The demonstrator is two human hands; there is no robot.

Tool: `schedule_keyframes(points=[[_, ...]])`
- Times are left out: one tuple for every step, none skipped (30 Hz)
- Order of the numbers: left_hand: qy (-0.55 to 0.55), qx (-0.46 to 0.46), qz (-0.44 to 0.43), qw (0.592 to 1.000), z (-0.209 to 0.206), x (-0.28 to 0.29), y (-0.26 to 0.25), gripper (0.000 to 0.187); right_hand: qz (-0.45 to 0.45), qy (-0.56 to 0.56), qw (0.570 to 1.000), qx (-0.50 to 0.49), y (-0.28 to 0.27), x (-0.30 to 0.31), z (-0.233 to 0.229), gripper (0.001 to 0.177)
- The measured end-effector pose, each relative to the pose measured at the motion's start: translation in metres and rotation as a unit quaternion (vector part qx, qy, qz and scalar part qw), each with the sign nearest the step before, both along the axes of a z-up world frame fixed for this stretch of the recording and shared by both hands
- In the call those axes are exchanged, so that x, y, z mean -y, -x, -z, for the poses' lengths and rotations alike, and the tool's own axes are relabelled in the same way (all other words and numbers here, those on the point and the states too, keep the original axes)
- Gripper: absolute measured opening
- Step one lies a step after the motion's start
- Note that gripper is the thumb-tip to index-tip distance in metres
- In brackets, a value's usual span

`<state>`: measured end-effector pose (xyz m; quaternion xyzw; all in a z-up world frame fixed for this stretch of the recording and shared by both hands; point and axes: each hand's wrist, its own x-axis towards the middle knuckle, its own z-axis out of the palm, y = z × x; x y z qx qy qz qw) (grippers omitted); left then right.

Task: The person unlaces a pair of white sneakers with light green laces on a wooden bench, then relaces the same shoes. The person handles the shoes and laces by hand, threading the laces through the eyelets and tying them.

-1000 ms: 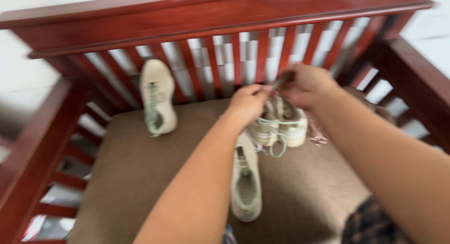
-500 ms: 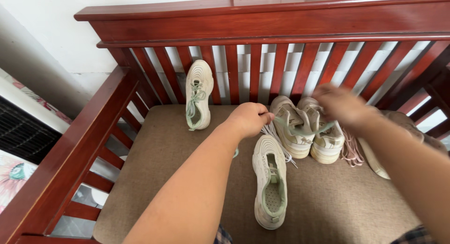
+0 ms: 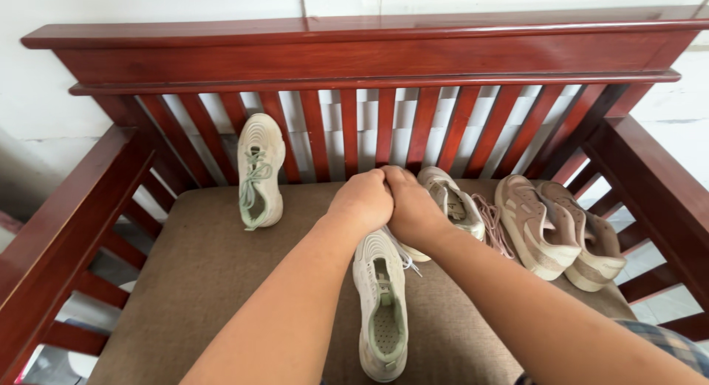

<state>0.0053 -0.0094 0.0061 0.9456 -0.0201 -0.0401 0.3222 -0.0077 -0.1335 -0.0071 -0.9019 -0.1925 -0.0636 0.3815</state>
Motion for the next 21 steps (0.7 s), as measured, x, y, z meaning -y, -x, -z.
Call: schedule_keyframes(points=[[0.009,0.001,-0.005,1.0,-0.001,0.002,-0.001,0.039,0.006,-0.015,1.0,-0.024,0.0,0.0,-0.003,0.042],[0.018,0.001,-0.01,1.0,-0.002,0.003,-0.002,0.039,0.011,-0.012,0.999,-0.04,-0.001,-0.001,-0.005,0.041],[0.026,0.001,-0.016,1.0,-0.002,0.004,-0.003,0.039,0.016,-0.009,0.998,-0.055,-0.003,-0.001,-0.007,0.04],[0.02,0.006,-0.019,1.0,-0.003,0.004,-0.003,0.038,0.021,-0.006,0.997,-0.071,-0.004,0.0,-0.007,0.039],[0.013,0.012,-0.022,1.0,-0.004,0.003,-0.002,0.037,0.037,0.027,0.995,-0.088,-0.006,0.002,-0.005,0.037],[0.007,0.018,-0.025,0.999,-0.006,0.001,-0.003,0.036,0.054,0.06,0.991,-0.104,-0.009,0.004,-0.003,0.035],[-0.007,0.007,-0.022,1.0,-0.008,-0.003,-0.002,0.035,0.07,0.093,0.986,-0.121,-0.012,0.006,0.0,0.035],[-0.021,-0.003,-0.017,1.0,-0.01,-0.007,-0.001,0.033,0.08,0.118,0.983,-0.113,-0.015,0.011,0.004,0.034],[-0.035,-0.014,-0.012,0.999,-0.011,-0.013,0.001,0.032,0.091,0.144,0.98,-0.106,-0.018,0.016,0.009,0.034],[-0.052,-0.022,-0.005,0.998,-0.014,-0.017,0.002,0.031,0.103,0.17,0.975,-0.097,-0.021,0.023,0.013,0.035],[-0.07,-0.03,0.001,0.997,-0.015,-0.022,0.003,0.03,0.127,0.188,0.966,-0.124,-0.023,0.029,0.017,0.035],[-0.073,-0.031,0.001,0.997,-0.017,-0.026,0.005,0.029,0.152,0.207,0.955,-0.15,-0.026,0.036,0.018,0.036],[-0.076,-0.033,0.002,0.997,-0.017,-0.029,0.007,0.029,0.178,0.224,0.942,-0.175,-0.028,0.043,0.018,0.036],[-0.076,-0.044,0.001,0.996,-0.017,-0.03,0.008,0.028,0.189,0.217,0.938,-0.192,-0.028,0.049,0.018,0.036],[-0.076,-0.055,0.001,0.996,-0.017,-0.031,0.009,0.028,0.2,0.209,0.934,-0.209,-0.028,0.053,0.017,0.037],[-0.077,-0.068,-0.001,0.995,-0.017,-0.031,0.009,0.028,0.208,0.201,0.93,-0.227,-0.027,0.055,0.015,0.037],[-0.081,-0.056,0.011,0.995,-0.017,-0.028,0.007,0.027,0.191,0.202,0.941,-0.194,-0.026,0.057,0.012,0.043],[-0.086,-0.048,0.02,0.995,-0.016,-0.026,0.008,0.027,0.17,0.203,0.95,-0.163,-0.024,0.056,0.01,0.054],[-0.09,-0.04,0.029,0.995,-0.015,-0.024,0.008,0.027,0.147,0.204,0.959,-0.133,-0.023,0.055,0.008,0.067],[-0.091,-0.034,0.033,0.995,-0.013,-0.021,0.01,0.027,0.123,0.19,0.966,-0.124,-0.021,0.052,0.006,0.072],[-0.092,-0.028,0.036,0.995,-0.011,-0.016,0.01,0.027,0.098,0.175,0.973,-0.114,-0.019,0.049,0.005,0.078]])
